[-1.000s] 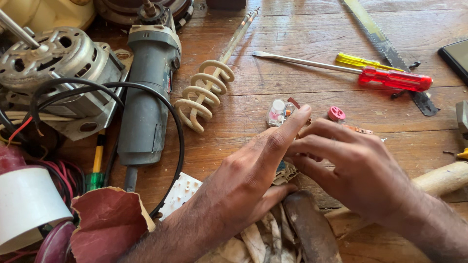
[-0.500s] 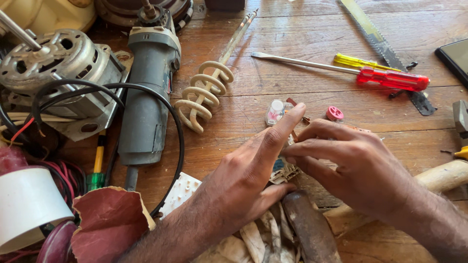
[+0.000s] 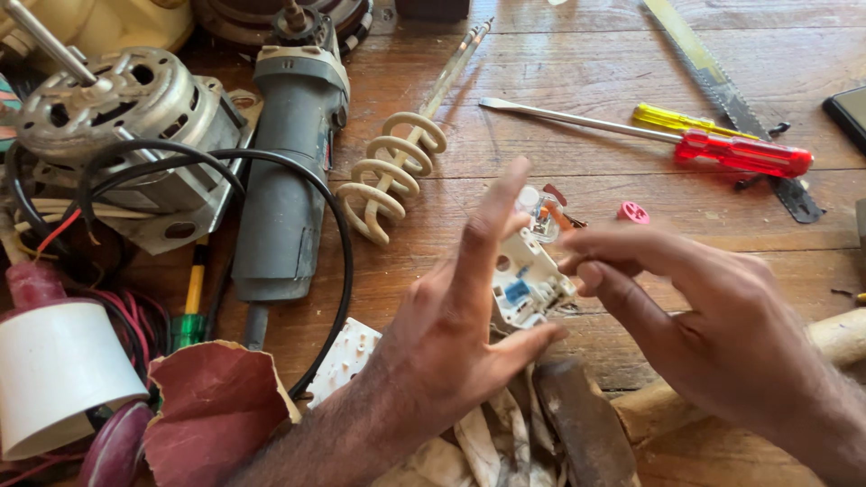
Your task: The person files a small copper strip on a wooden block, then folds and bends it by hand. They insert the strip into a white plastic housing and adjust its position. The workspace contains various tools and disassembled parts.
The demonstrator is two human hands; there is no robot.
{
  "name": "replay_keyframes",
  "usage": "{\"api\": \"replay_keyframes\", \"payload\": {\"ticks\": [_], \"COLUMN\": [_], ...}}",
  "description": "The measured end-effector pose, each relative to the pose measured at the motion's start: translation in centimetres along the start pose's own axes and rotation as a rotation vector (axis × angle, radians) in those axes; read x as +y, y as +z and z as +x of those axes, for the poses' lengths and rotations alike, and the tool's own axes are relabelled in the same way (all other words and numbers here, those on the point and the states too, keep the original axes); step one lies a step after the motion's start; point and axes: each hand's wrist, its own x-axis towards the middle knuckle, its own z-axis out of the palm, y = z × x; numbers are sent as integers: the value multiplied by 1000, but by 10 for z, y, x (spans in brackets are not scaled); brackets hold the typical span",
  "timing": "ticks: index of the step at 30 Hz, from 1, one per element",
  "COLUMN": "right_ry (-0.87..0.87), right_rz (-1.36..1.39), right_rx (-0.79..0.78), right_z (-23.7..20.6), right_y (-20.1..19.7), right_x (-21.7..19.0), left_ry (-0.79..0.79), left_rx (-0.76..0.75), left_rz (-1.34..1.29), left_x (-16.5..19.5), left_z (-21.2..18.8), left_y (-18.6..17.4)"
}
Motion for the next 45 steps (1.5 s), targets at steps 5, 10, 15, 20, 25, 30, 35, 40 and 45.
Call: {"api": "replay_keyframes", "payload": {"ticks": [5,10,15,20,25,30,35,40,45], "right_ry": [161,163,89,64,96,86,67,72,259], "right_rz": [-104,-119,-71,-50,-67,-76,-94,-103,49], "right_rx": [83,169,160,135,121,108,120,100,47], "right_z": [-5,-4,0,-1,-3,-2,-3,-6,-10], "right_y": [6,9,7,7,8,7,8,9,12], "right_x": [-6,-18,-22,-22,-20,-20,-22,-17,-6], "left_ry": [-39,66,128,138,129,124,113,92,127], "left_rx": [77,146,184,199,189,183,174,155,139], "left_rz": [4,80,96,96,99,90,82,69,101], "left_x": [-1,2,7,9,7,7,8,8,9], "left_z": [-3,-5,-5,-5,-7,-7,-8,-8,-8], "left_y": [-1,0,1,1,0,1,1,-1,-2]}}
